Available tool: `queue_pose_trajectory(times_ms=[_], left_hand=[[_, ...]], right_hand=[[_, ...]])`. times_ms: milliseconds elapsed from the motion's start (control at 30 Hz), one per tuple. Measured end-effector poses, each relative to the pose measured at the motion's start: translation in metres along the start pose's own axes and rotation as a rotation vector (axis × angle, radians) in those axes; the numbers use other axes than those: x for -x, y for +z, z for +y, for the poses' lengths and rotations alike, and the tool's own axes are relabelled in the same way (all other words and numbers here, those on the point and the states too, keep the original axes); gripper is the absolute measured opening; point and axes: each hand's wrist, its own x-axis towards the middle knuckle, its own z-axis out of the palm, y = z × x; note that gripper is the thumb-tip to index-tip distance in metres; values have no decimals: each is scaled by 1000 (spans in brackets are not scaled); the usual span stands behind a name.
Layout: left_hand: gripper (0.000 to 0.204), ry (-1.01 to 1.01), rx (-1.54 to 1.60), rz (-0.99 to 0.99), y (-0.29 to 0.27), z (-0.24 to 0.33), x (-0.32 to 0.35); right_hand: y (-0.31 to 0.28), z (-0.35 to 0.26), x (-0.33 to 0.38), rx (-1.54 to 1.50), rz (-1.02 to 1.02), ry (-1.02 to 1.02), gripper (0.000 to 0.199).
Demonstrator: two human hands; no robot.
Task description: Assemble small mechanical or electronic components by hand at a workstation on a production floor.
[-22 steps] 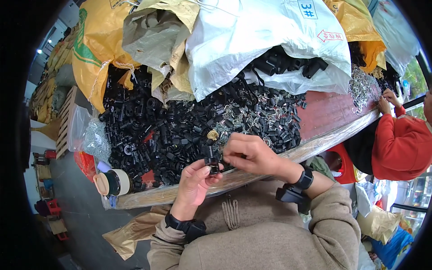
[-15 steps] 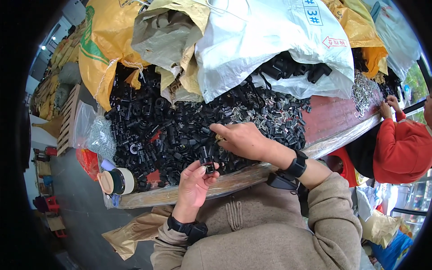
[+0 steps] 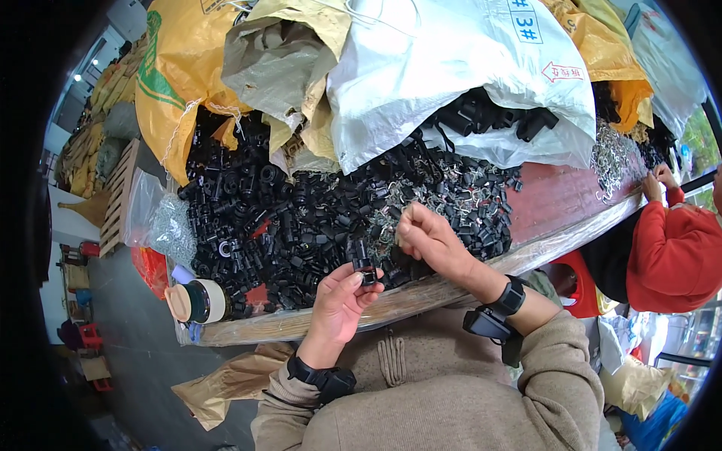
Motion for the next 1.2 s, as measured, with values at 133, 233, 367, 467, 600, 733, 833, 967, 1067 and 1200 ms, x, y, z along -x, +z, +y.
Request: queue_pose_trajectory(times_ms=[133, 233, 367, 467, 600, 733, 833, 967, 1067, 1200], left_hand=[[25, -13, -49, 31, 10, -5, -5], [25, -41, -61, 8, 17, -8, -7], [24, -70, -64, -45, 21, -10, -8], [24, -71, -64, -47, 19, -12, -7], [25, -82, -52, -64, 16, -13, -2], [24, -122, -34, -95, 13, -10, 2], [23, -134, -33, -98, 10, -9, 2], [22, -93, -48, -54, 0, -4, 2], [21, -28, -53, -7, -4, -1, 0], [20, -52, -61, 8, -4, -1, -2]], right_hand=[[2, -16, 12, -153, -76, -70, 19], [-1, -16, 16, 52, -104, -265, 19], [-2, -25, 22, 265, -117, -398, 18], [0, -26, 25, 353, -120, -426, 17], [6, -27, 25, 425, -138, -434, 17], [15, -30, 23, 438, -136, -407, 16], [19, -31, 22, 434, -99, -395, 15], [8, -27, 23, 521, -35, -394, 17], [-12, -22, 31, 819, -232, -395, 21], [-13, -4, 31, 1248, -388, -486, 17]])
